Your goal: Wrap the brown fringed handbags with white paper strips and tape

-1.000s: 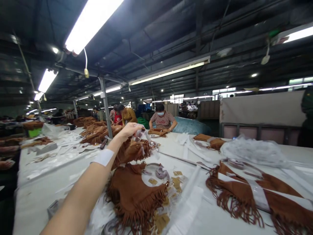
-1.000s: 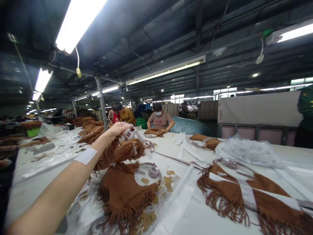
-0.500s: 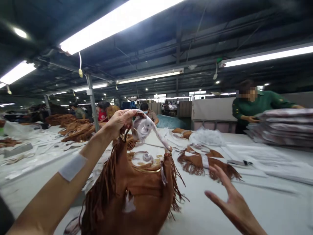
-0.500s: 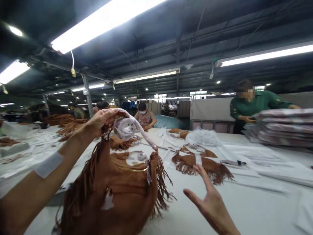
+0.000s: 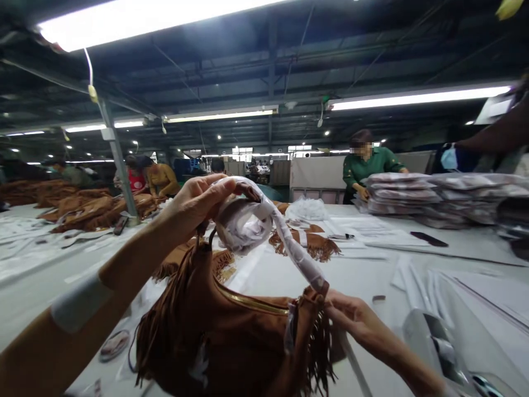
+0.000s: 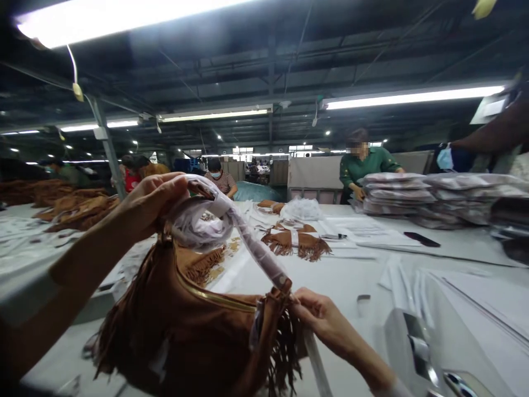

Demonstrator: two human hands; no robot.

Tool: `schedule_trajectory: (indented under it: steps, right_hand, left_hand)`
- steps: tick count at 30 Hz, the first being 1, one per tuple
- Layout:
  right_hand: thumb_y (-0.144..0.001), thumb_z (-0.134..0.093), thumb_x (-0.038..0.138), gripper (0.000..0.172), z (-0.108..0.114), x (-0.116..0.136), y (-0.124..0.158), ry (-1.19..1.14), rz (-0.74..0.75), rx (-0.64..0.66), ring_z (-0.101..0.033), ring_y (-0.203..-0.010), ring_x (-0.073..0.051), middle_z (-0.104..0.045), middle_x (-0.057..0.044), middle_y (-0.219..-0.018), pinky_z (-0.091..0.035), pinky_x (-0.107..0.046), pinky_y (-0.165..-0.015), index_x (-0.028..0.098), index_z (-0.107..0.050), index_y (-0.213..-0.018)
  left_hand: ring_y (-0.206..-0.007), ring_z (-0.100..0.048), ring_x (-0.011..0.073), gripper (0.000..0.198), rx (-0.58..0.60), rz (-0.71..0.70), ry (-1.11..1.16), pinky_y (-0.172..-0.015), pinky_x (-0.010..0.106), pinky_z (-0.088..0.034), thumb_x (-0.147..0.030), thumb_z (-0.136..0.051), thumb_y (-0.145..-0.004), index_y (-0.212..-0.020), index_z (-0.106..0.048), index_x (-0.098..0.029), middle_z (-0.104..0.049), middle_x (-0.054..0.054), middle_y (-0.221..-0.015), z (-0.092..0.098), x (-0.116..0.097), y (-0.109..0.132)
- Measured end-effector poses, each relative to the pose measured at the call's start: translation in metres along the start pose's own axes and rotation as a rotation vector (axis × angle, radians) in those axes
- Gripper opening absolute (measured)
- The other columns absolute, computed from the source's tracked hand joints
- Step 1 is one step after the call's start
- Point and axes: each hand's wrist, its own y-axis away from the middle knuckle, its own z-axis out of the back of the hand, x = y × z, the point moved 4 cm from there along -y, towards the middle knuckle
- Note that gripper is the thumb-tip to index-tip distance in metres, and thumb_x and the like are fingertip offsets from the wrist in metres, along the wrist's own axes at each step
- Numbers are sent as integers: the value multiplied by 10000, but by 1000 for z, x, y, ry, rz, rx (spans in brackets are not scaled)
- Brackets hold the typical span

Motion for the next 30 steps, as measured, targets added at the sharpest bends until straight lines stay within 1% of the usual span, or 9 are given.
schedule_trajectory:
  steps: [3,7,10,13,15,17,21,27,30]
  right_hand:
    - [-880,-507,632,507,0,-5,15,-83,26,-84,-579,-1110,-287,-631,-119,-1163,-461,-425,-975,204,-605,-1134]
    - [-654,-591,836,1099,-2,0,14,-154,111,-51,-444,-1303,-325,-451,-188,-1418,-328,-498,-1099,233,-192,-1483]
    - [-564,-645,851,1261,-3,20,-1,-70,165,-138,-374,-1350,-333,-417,-191,-1444,-268,-517,-1126,223,-94,-1509]
    - [-597,-683,799,1119,-15,42,-13,23,189,-135,-390,-1324,-346,-431,-162,-1436,-313,-496,-1102,197,-300,-1460]
    - [-691,-665,737,841,-30,49,-14,41,174,-28,-495,-1209,-336,-559,-136,-1299,-384,-462,-1045,159,-532,-1288]
    - [-788,-619,667,602,-43,53,-8,6,174,60,-582,-1030,-289,-650,-99,-1080,-465,-404,-927,136,-643,-1069]
    - [-849,-607,570,442,-44,61,5,0,235,-42,-572,-787,-185,-621,-42,-854,-485,-286,-695,132,-635,-903]
    - [-829,-640,547,384,-8,90,31,140,278,-289,-594,-733,-187,-632,-44,-839,-503,-272,-594,172,-637,-909]
    - [-823,-647,546,340,5,109,52,216,278,-355,-614,-697,-196,-653,-41,-813,-522,-282,-556,213,-656,-889]
  left_hand:
    - [-424,-262,3,285,12,-63,-11,-433,137,-181,-394,-572,-910,-913,-618,-114,-390,-90,-519,0,-10,14]
    - [-427,-285,-2,290,4,-126,-84,-430,130,-176,-373,-549,-927,-766,-546,-132,-394,-86,-528,0,-22,28]
    - [-436,-312,-2,295,16,-153,-112,-441,127,-192,-348,-535,-933,-731,-516,-135,-392,-83,-537,-3,-31,34]
    - [-436,-311,-15,277,3,-197,-113,-460,116,-205,-326,-536,-934,-744,-520,-124,-393,-92,-537,-6,-44,40]
    - [-435,-318,-27,271,-19,-222,-135,-477,103,-221,-318,-525,-938,-760,-528,-114,-403,-100,-537,-7,-53,44]
    - [-426,-337,-27,271,-34,-257,-153,-471,99,-237,-321,-524,-938,-778,-552,-105,-417,-100,-537,-5,-60,48]
    - [-371,-344,3,272,-58,-371,-131,-386,131,-229,-359,-583,-918,-831,-625,-105,-411,-92,-496,6,-70,54]
    - [-332,-287,16,273,-120,-406,-127,-338,152,-208,-351,-562,-940,-859,-661,-110,-350,-110,-426,21,-75,64]
    - [-364,-338,1,329,-166,-373,-159,-427,132,-286,-314,-444,-997,-896,-651,-79,-337,-107,-454,21,-78,67]
